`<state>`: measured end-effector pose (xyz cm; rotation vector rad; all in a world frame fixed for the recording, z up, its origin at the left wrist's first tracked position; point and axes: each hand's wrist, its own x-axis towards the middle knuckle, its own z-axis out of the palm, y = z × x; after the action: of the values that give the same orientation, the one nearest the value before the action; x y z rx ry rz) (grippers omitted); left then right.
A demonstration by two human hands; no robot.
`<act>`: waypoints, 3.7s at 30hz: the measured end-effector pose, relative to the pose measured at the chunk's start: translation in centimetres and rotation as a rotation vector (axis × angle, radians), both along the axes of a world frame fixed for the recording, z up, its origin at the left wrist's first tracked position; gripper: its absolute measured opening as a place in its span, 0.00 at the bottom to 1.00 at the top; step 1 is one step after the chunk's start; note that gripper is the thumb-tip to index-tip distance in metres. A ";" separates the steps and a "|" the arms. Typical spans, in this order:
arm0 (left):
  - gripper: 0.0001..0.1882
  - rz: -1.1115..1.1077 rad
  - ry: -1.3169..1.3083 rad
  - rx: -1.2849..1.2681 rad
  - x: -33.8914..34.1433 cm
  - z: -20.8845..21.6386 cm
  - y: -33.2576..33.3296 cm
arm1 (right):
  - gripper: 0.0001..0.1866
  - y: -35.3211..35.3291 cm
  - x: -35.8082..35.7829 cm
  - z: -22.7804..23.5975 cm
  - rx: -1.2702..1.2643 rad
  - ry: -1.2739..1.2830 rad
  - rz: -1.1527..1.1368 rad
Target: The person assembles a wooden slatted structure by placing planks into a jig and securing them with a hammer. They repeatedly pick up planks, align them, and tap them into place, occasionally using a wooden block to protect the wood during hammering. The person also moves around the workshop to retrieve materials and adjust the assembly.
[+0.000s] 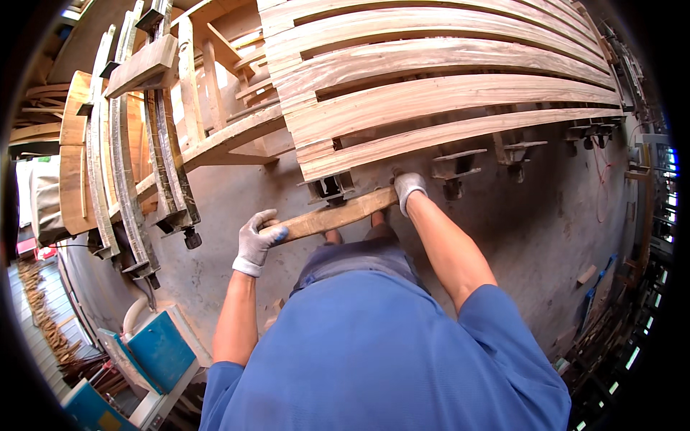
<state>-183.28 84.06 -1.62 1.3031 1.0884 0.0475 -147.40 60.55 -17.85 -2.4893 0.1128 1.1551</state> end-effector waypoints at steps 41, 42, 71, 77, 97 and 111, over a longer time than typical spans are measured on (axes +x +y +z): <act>0.15 0.322 0.021 -0.034 2.3 1.6 -2.0 | 0.25 -0.9 -0.9 -9.7 0.156 -0.207 0.366; 0.16 0.342 0.000 -0.086 1.8 1.6 -2.2 | 0.27 0.2 -1.2 -6.9 0.227 -0.064 0.030; 0.23 -1.022 0.290 0.246 4.0 -15.6 -10.4 | 0.26 -36.1 -48.2 -3.2 0.334 0.416 -1.256; 0.22 -1.314 0.222 0.450 9.2 -16.2 -17.0 | 0.23 -41.0 -43.8 0.6 0.399 0.126 -1.432; 0.11 -2.090 -0.250 0.420 29.6 -17.9 -34.3 | 0.21 -38.0 -58.4 -1.7 0.344 0.145 -2.292; 0.12 -1.880 0.215 0.107 43.9 -19.8 -47.0 | 0.18 -39.3 -41.4 3.1 0.565 -0.265 -2.398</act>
<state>-139.35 37.03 -21.39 1.9750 -0.3224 -1.4398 -188.76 21.24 -14.77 -0.5762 1.6385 -0.2886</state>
